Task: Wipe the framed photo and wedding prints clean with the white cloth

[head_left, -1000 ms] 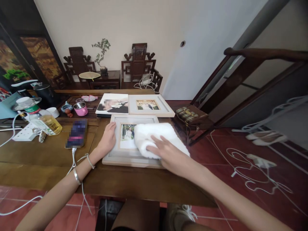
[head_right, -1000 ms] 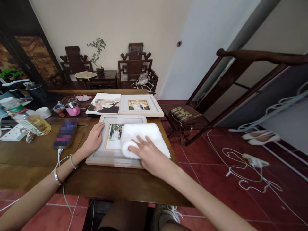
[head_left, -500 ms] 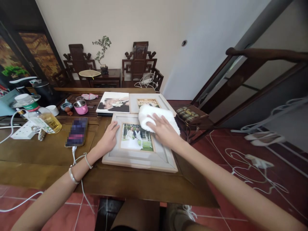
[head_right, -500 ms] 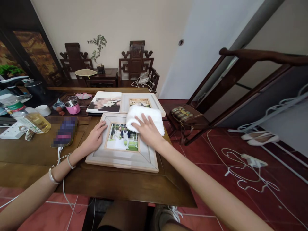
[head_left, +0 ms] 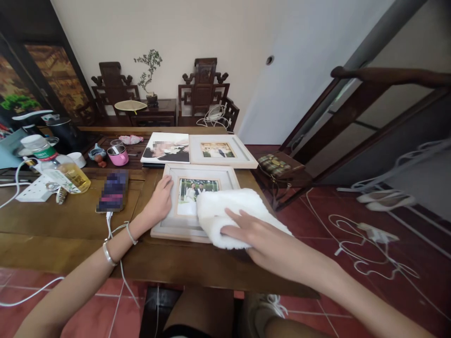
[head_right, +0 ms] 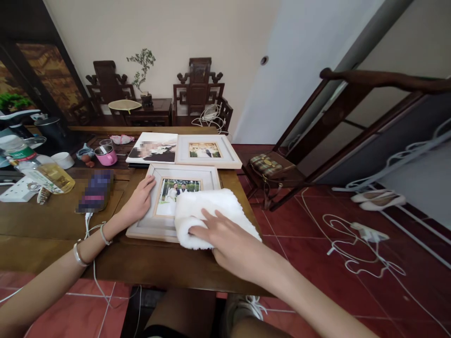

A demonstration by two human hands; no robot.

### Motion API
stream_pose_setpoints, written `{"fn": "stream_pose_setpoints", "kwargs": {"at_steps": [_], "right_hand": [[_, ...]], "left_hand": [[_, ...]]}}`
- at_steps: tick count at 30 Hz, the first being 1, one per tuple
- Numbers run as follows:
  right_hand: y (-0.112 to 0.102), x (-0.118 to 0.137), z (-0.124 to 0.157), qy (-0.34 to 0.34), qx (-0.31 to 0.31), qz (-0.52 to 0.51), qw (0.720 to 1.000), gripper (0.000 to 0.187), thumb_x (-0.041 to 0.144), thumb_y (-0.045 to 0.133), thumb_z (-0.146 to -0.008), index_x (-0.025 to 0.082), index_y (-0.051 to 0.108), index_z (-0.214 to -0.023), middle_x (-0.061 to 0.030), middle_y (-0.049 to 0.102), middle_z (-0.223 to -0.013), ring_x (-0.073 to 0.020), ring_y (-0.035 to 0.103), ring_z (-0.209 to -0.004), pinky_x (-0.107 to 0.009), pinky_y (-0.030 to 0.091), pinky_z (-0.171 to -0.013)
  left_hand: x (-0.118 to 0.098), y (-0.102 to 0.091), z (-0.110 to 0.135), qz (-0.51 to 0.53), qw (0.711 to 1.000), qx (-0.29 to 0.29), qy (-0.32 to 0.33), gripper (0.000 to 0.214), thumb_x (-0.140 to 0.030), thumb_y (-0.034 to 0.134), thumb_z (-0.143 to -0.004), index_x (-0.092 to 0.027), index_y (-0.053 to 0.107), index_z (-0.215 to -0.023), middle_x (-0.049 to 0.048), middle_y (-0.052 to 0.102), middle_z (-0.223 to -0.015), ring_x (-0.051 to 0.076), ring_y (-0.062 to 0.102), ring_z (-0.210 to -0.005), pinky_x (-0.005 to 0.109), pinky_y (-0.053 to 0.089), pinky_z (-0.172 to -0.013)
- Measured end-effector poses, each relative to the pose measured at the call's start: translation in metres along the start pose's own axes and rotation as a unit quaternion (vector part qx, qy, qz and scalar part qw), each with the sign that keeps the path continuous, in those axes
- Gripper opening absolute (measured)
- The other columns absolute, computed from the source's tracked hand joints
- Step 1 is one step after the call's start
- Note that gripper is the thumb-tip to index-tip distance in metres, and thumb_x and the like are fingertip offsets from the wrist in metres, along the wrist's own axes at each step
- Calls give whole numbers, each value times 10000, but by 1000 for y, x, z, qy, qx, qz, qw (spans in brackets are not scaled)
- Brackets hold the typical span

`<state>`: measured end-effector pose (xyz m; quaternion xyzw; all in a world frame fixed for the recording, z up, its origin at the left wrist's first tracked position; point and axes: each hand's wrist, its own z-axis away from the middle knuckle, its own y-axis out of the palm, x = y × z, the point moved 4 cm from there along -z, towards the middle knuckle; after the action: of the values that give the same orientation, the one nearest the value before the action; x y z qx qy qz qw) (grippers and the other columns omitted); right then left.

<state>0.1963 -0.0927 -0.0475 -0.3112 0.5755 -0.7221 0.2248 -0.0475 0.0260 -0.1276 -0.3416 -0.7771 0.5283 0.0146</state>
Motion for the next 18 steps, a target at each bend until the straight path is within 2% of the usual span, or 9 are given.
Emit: {"fn": "stream_pose_setpoints", "kwargs": {"at_steps": [3,6,10,13,18], "right_hand": [[2,-20,-21,26,-44,40,998,660,-99,387,-591,153,567,-1174,-194,532,-1332,-328,322,-1362,-516,336,-1066],[4,-51,-52,53,-126,82,987,600,-69,423,-642,106,565,-1198,-214,524,-1338,-359,317,-1357,-543,283,-1088],[6,-82,-79,76,-199,111,971,589,-49,429,-665,112,561,-1216,-192,547,-1329,-348,304,-1365,-556,290,-1076],[9,-79,-80,46,-187,119,974,584,-60,416,-646,126,591,-1171,-179,502,-1384,-366,295,-1365,-604,279,-1062],[14,-38,-44,2,-109,81,991,640,-102,382,-577,133,609,-1127,-181,472,-1408,-371,283,-1369,-631,265,-1065]], "left_hand": [[-2,-1,1,3,1000,5,0,515,-5,357,-788,-45,482,-1286,206,419,-1406,298,315,-1377,506,281,-1145],[-3,-2,1,8,1000,15,-3,524,0,354,-785,-41,473,-1293,211,405,-1417,298,303,-1383,503,277,-1147],[-4,-4,1,31,999,25,-11,537,-2,366,-778,-54,470,-1302,206,395,-1429,298,287,-1391,514,260,-1152],[-5,-4,0,25,999,28,-20,512,-8,363,-787,-18,475,-1287,232,400,-1415,310,295,-1386,508,259,-1154],[-5,-4,0,33,999,17,-14,544,-6,362,-789,-97,456,-1318,166,411,-1426,279,296,-1390,497,275,-1151]]}}
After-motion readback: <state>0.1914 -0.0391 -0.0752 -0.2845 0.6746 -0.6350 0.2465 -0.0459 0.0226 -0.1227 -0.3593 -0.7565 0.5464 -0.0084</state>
